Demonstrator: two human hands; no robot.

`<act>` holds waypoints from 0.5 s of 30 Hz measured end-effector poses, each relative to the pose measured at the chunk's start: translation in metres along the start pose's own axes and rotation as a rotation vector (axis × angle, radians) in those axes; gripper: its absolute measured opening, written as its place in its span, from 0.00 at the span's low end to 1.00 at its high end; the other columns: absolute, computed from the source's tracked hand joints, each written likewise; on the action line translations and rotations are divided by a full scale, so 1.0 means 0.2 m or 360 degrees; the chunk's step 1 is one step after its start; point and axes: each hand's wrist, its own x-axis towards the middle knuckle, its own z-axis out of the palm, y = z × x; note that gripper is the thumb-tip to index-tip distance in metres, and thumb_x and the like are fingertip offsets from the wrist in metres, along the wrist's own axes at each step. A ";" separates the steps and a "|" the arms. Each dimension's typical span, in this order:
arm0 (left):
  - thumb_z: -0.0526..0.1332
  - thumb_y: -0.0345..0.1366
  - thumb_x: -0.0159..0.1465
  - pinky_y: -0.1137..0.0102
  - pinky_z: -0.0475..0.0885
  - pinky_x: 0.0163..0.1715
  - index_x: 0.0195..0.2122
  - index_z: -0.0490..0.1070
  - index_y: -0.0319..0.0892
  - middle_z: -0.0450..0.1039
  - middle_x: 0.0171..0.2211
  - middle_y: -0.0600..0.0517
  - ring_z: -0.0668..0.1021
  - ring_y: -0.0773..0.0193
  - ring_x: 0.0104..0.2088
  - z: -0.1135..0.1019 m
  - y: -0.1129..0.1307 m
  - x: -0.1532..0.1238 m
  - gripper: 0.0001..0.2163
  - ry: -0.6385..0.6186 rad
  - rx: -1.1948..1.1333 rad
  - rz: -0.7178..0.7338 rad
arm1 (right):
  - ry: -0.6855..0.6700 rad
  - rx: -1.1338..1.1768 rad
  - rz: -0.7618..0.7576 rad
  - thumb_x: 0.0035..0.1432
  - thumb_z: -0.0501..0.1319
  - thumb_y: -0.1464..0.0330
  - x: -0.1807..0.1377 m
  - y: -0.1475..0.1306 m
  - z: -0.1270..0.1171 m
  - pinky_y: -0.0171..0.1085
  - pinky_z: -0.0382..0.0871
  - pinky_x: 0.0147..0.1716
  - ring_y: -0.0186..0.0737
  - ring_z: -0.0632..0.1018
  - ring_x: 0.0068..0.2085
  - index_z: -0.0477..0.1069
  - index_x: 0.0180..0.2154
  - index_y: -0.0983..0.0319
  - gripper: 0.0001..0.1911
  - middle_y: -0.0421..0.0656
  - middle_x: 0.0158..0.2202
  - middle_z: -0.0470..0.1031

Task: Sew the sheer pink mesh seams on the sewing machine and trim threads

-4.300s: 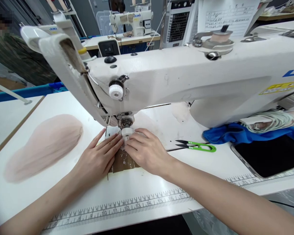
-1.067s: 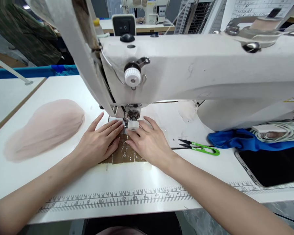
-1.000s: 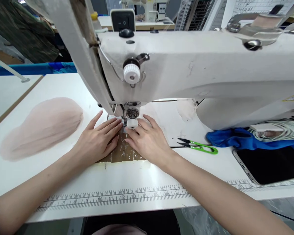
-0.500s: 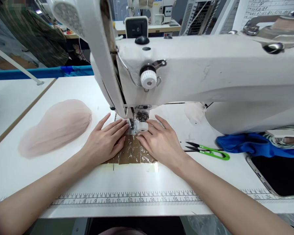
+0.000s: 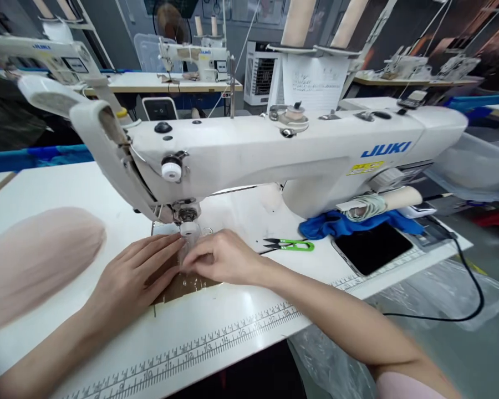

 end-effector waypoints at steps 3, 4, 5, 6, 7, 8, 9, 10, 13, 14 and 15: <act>0.57 0.32 0.64 0.61 0.73 0.49 0.38 0.74 0.44 0.75 0.50 0.48 0.74 0.56 0.52 -0.06 0.03 0.02 0.06 -0.0215 -0.0791 -0.0223 | -0.0319 0.1110 0.0184 0.52 0.66 0.72 -0.01 -0.02 -0.05 0.34 0.75 0.36 0.32 0.80 0.33 0.77 0.35 0.62 0.06 0.39 0.33 0.80; 0.56 0.33 0.65 0.62 0.74 0.47 0.34 0.72 0.44 0.76 0.47 0.48 0.76 0.58 0.50 -0.08 0.04 0.03 0.06 -0.0269 -0.1117 -0.0340 | -0.0284 0.1316 0.0253 0.50 0.68 0.72 -0.01 -0.02 -0.06 0.33 0.75 0.35 0.32 0.80 0.31 0.77 0.34 0.62 0.06 0.39 0.31 0.80; 0.55 0.34 0.66 0.63 0.75 0.44 0.32 0.71 0.43 0.77 0.44 0.48 0.77 0.59 0.46 -0.10 0.04 0.03 0.07 -0.0289 -0.1408 -0.0491 | -0.0218 0.1453 0.0323 0.49 0.68 0.71 -0.01 -0.02 -0.07 0.33 0.75 0.34 0.32 0.79 0.30 0.77 0.33 0.63 0.06 0.38 0.29 0.79; 0.55 0.36 0.66 0.65 0.76 0.39 0.30 0.69 0.43 0.78 0.40 0.48 0.79 0.61 0.41 -0.12 0.04 0.03 0.08 -0.0287 -0.1643 -0.0652 | -0.0186 0.1539 0.0388 0.49 0.69 0.71 0.00 -0.01 -0.07 0.33 0.75 0.34 0.32 0.79 0.29 0.77 0.33 0.63 0.06 0.38 0.28 0.79; 0.55 0.38 0.66 0.67 0.76 0.34 0.29 0.68 0.43 0.78 0.36 0.49 0.79 0.62 0.36 -0.13 0.04 0.02 0.10 -0.0273 -0.1813 -0.0803 | -0.0172 0.1589 0.0448 0.48 0.70 0.71 0.00 -0.01 -0.07 0.33 0.75 0.33 0.32 0.79 0.28 0.77 0.33 0.63 0.07 0.38 0.28 0.79; 0.55 0.41 0.66 0.68 0.75 0.31 0.28 0.67 0.43 0.77 0.32 0.49 0.78 0.64 0.31 -0.14 0.03 0.02 0.11 -0.0266 -0.1917 -0.0930 | -0.0186 0.1617 0.0490 0.47 0.70 0.71 0.00 -0.01 -0.07 0.33 0.75 0.32 0.32 0.79 0.28 0.77 0.33 0.63 0.09 0.38 0.27 0.78; 0.55 0.43 0.66 0.69 0.74 0.28 0.27 0.67 0.43 0.76 0.29 0.50 0.77 0.65 0.28 -0.15 0.03 0.02 0.13 -0.0283 -0.1974 -0.1020 | -0.0224 0.1634 0.0515 0.47 0.71 0.70 0.01 -0.01 -0.07 0.32 0.75 0.32 0.32 0.79 0.28 0.77 0.35 0.64 0.10 0.38 0.26 0.78; 0.54 0.45 0.66 0.70 0.72 0.26 0.26 0.67 0.42 0.75 0.26 0.51 0.75 0.66 0.26 -0.15 0.03 0.02 0.15 -0.0307 -0.1995 -0.1081 | -0.0261 0.1642 0.0525 0.47 0.71 0.70 0.01 -0.01 -0.06 0.32 0.74 0.31 0.31 0.79 0.27 0.76 0.36 0.64 0.12 0.37 0.26 0.77; 0.55 0.48 0.65 0.71 0.69 0.22 0.25 0.70 0.41 0.74 0.24 0.51 0.73 0.66 0.23 -0.16 0.05 0.02 0.18 -0.0348 -0.1932 -0.1153 | -0.0305 0.1650 0.0511 0.49 0.70 0.67 0.01 -0.03 -0.04 0.32 0.73 0.29 0.32 0.77 0.27 0.76 0.41 0.63 0.16 0.38 0.27 0.77; 0.55 0.49 0.65 0.72 0.68 0.21 0.25 0.71 0.41 0.74 0.24 0.51 0.72 0.67 0.22 -0.16 0.06 0.02 0.19 -0.0344 -0.1902 -0.1160 | -0.0289 0.1647 0.0514 0.50 0.70 0.66 0.01 -0.03 -0.03 0.32 0.73 0.28 0.31 0.77 0.27 0.75 0.41 0.63 0.16 0.39 0.28 0.77; 0.56 0.49 0.64 0.73 0.67 0.21 0.25 0.72 0.40 0.73 0.23 0.51 0.72 0.67 0.22 -0.16 0.07 0.03 0.19 -0.0336 -0.1872 -0.1163 | -0.0262 0.1641 0.0516 0.50 0.70 0.65 0.01 -0.04 -0.02 0.32 0.72 0.27 0.31 0.76 0.27 0.75 0.41 0.63 0.15 0.39 0.28 0.76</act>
